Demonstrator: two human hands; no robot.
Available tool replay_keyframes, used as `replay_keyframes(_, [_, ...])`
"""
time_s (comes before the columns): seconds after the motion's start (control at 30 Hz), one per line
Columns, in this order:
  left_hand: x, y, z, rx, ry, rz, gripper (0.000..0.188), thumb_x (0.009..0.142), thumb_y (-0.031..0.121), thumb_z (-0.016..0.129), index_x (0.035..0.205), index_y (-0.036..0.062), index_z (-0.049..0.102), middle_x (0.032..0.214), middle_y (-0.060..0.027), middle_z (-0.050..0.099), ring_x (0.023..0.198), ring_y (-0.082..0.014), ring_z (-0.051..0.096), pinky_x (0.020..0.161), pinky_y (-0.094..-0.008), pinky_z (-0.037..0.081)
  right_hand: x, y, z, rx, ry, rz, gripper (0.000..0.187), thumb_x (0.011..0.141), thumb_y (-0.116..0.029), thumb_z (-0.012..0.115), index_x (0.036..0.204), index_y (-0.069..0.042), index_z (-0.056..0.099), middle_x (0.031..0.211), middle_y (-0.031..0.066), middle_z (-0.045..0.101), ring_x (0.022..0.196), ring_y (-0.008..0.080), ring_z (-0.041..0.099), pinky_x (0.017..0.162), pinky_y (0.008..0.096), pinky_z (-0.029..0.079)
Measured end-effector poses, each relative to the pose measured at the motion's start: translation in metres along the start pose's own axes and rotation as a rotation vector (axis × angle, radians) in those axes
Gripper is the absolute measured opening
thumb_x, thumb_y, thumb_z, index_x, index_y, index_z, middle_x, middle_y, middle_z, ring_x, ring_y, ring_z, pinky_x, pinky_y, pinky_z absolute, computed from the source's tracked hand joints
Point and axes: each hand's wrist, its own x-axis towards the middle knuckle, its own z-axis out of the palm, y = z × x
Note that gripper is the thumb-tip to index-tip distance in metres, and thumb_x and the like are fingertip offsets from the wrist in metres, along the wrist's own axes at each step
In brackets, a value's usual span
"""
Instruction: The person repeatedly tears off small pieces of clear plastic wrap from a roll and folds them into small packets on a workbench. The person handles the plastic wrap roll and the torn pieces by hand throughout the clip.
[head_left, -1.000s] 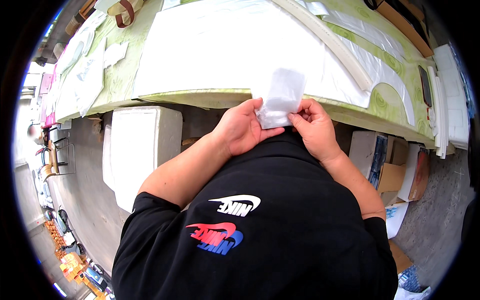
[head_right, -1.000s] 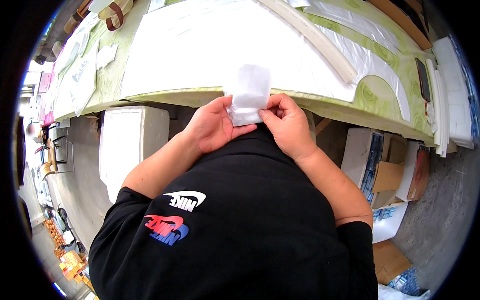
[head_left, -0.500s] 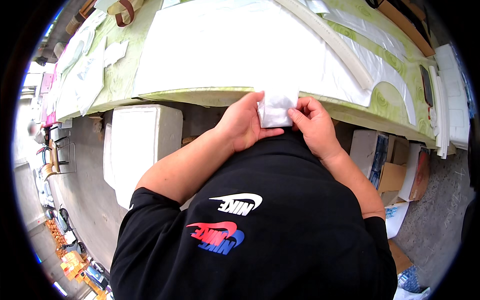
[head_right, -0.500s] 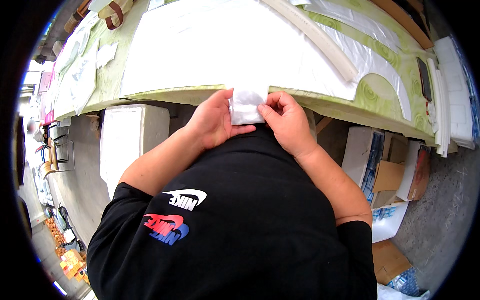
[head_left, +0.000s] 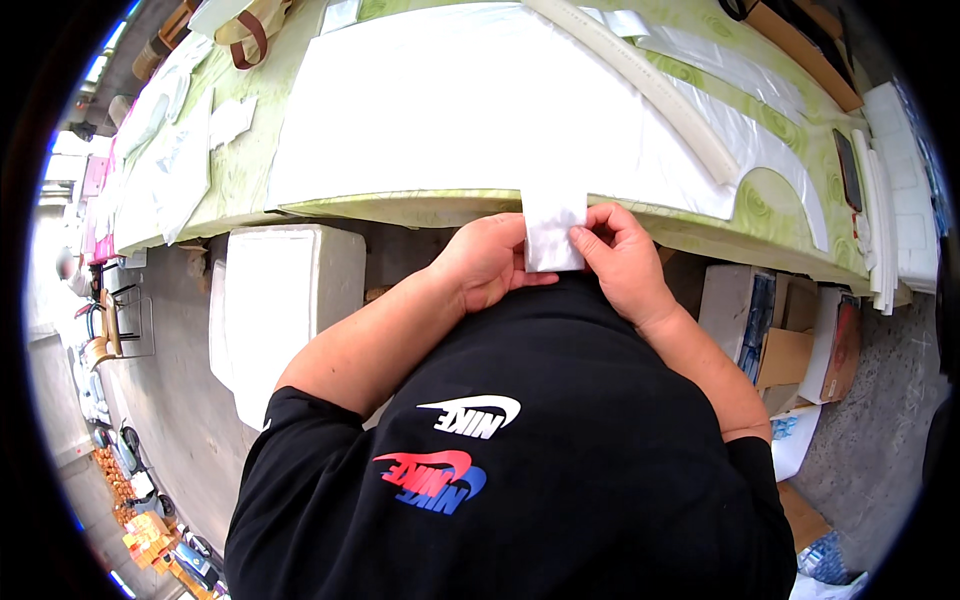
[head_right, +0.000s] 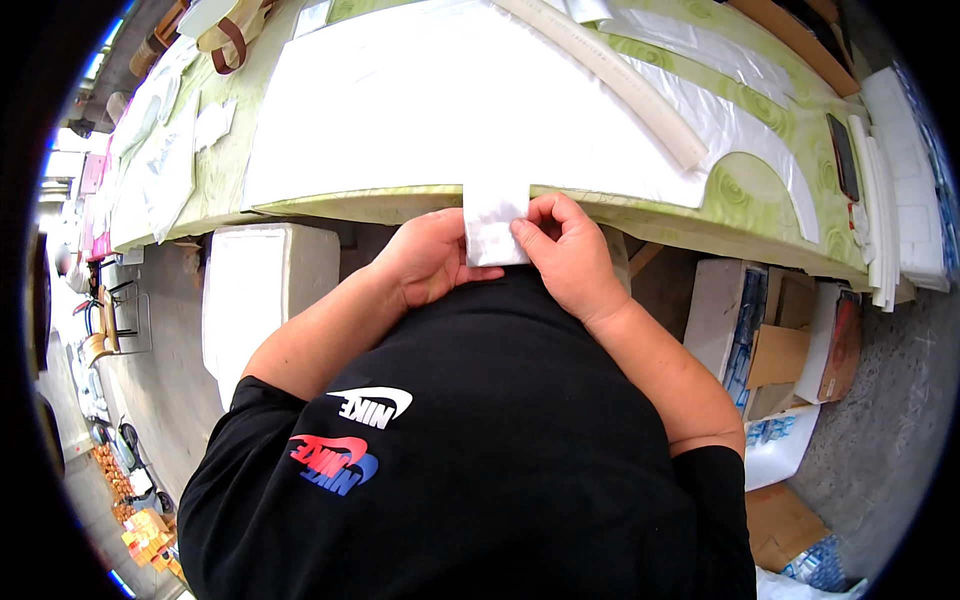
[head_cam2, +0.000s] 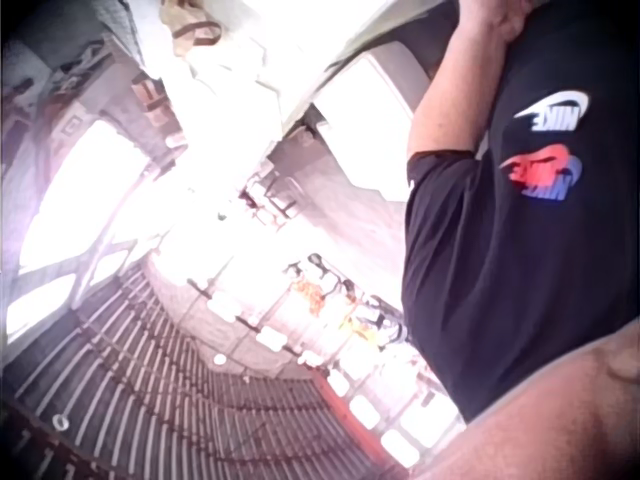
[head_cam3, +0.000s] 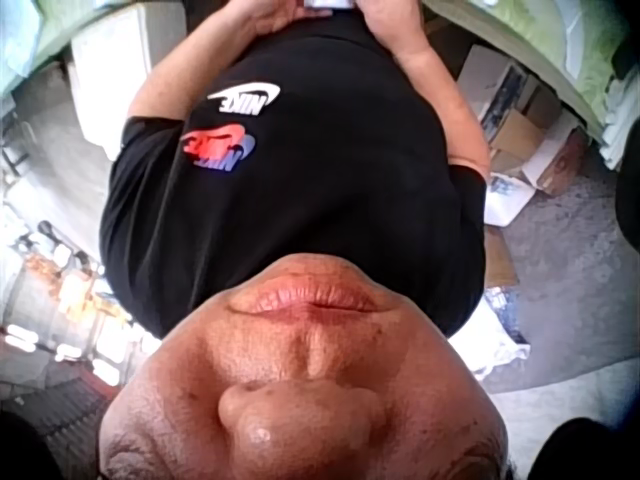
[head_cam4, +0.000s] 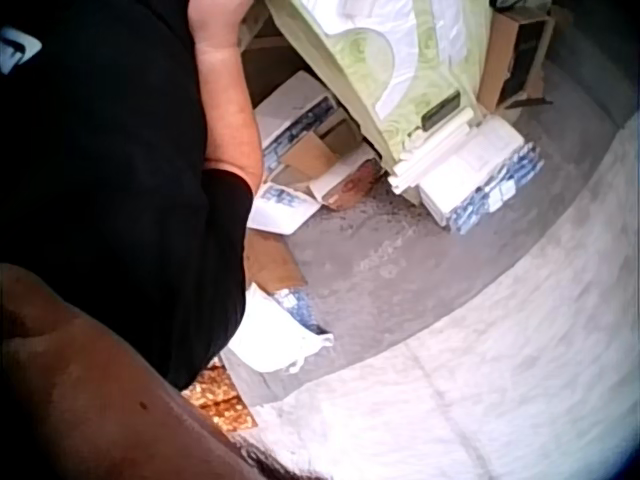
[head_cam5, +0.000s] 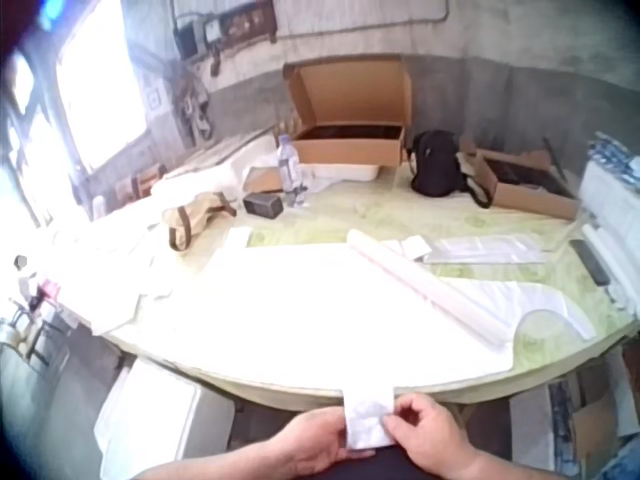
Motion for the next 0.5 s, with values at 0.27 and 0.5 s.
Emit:
replay_keyframes(0.27, [-0.0021, 0.0030, 0.0024, 0.057, 0.017, -0.018, 0.041, 0.107, 0.029, 0.043, 0.133, -0.0002, 0.057, 0.122, -0.0119, 0.066, 0.107, -0.0224, 0.067, 0.083, -0.0376, 0.061, -0.0005, -0.0029, 0.0002, -0.043, 0.021, 0.005, 0.010, 0.094, -0.009, 0.070, 0.098, -0.003, 0.062, 0.087, -0.0018, 0.062, 0.079, 0.0061, 0.055, 0.073, 0.0241, 0.048])
replay_keyframes(0.5, [-0.0037, 0.0043, -0.0018, -0.054, -0.056, -0.002, 0.045, 0.106, 0.033, 0.047, 0.132, -0.0028, 0.056, 0.119, -0.0128, 0.067, 0.106, -0.0233, 0.067, 0.085, -0.0385, 0.060, -0.0001, -0.0026, -0.0002, -0.045, 0.029, 0.024, 0.010, 0.093, -0.010, 0.071, 0.097, -0.004, 0.063, 0.086, -0.0018, 0.063, 0.079, 0.0064, 0.056, 0.074, 0.0246, 0.049])
